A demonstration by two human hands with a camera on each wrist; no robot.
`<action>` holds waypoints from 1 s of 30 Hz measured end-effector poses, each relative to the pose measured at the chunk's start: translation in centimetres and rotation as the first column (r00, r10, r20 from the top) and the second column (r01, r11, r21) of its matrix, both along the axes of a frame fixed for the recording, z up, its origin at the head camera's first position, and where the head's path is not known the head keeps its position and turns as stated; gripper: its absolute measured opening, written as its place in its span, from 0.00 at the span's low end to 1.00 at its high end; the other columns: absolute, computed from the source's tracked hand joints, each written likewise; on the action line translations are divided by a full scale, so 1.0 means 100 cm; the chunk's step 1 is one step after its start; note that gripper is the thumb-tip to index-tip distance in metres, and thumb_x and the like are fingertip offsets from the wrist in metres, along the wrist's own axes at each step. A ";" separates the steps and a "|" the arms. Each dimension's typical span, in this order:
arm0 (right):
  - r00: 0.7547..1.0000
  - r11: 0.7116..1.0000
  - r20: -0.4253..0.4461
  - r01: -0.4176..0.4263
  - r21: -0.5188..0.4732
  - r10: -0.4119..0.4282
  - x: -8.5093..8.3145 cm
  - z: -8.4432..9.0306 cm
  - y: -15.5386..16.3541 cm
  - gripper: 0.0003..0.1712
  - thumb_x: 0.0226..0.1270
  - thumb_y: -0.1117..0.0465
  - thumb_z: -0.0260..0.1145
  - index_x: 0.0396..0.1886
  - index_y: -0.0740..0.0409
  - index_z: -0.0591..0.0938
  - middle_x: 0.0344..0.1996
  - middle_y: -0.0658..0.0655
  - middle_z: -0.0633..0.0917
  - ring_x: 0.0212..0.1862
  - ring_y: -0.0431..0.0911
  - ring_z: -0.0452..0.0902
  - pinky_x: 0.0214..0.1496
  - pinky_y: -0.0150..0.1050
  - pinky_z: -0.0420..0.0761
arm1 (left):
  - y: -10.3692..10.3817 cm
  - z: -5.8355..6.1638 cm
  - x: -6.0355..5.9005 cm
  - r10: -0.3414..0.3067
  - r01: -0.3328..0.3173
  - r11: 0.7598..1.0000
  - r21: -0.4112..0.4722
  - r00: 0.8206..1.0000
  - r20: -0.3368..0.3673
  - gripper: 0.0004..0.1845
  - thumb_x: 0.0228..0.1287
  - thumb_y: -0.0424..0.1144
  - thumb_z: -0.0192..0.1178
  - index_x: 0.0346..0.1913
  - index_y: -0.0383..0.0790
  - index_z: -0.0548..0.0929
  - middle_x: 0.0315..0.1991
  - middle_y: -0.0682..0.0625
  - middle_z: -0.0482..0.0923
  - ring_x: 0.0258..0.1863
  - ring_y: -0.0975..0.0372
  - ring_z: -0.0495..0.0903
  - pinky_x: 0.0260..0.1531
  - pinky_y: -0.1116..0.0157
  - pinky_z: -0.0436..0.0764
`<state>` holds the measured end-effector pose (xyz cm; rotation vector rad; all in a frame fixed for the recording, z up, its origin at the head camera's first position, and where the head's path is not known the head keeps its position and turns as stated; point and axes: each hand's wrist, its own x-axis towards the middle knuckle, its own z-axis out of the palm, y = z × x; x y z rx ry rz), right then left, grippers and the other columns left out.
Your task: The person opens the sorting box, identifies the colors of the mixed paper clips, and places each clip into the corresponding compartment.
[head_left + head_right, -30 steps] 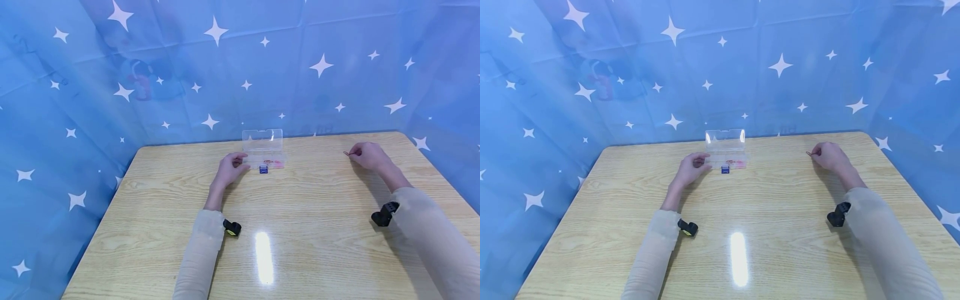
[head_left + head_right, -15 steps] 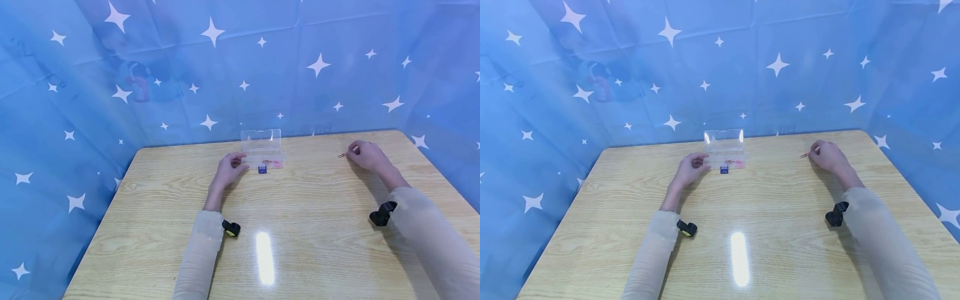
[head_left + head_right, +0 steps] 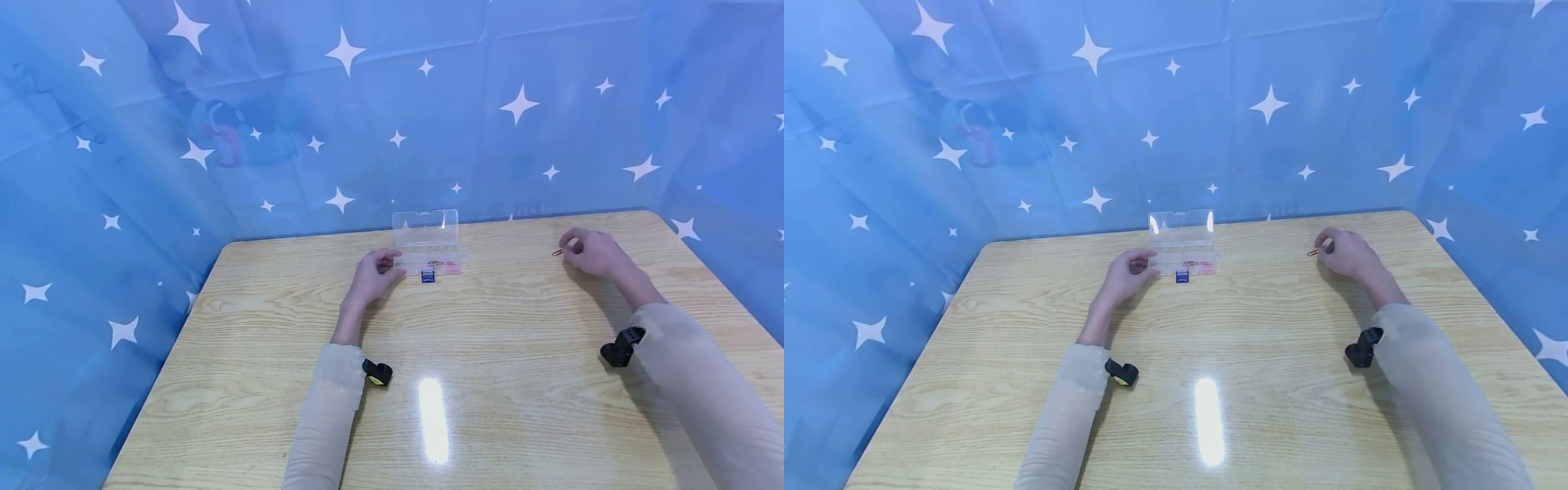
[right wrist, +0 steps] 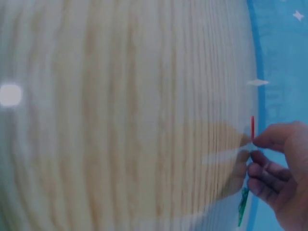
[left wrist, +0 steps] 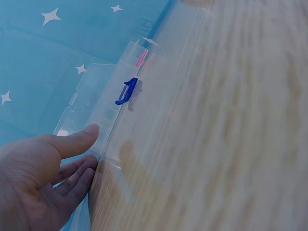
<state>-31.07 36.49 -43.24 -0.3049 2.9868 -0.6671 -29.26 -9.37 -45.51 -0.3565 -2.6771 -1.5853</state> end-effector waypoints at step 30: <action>0.996 0.998 -0.052 -0.070 0.009 0.070 0.005 0.009 -0.036 0.12 0.74 0.62 0.61 0.41 0.70 0.82 0.34 0.64 0.85 0.36 0.54 0.79 0.40 0.52 0.79 | -0.001 -0.001 0.001 -0.010 0.010 1.000 0.009 1.000 0.004 0.21 0.67 0.34 0.68 0.61 0.35 0.82 0.55 0.38 0.77 0.55 0.50 0.78 0.59 0.58 0.78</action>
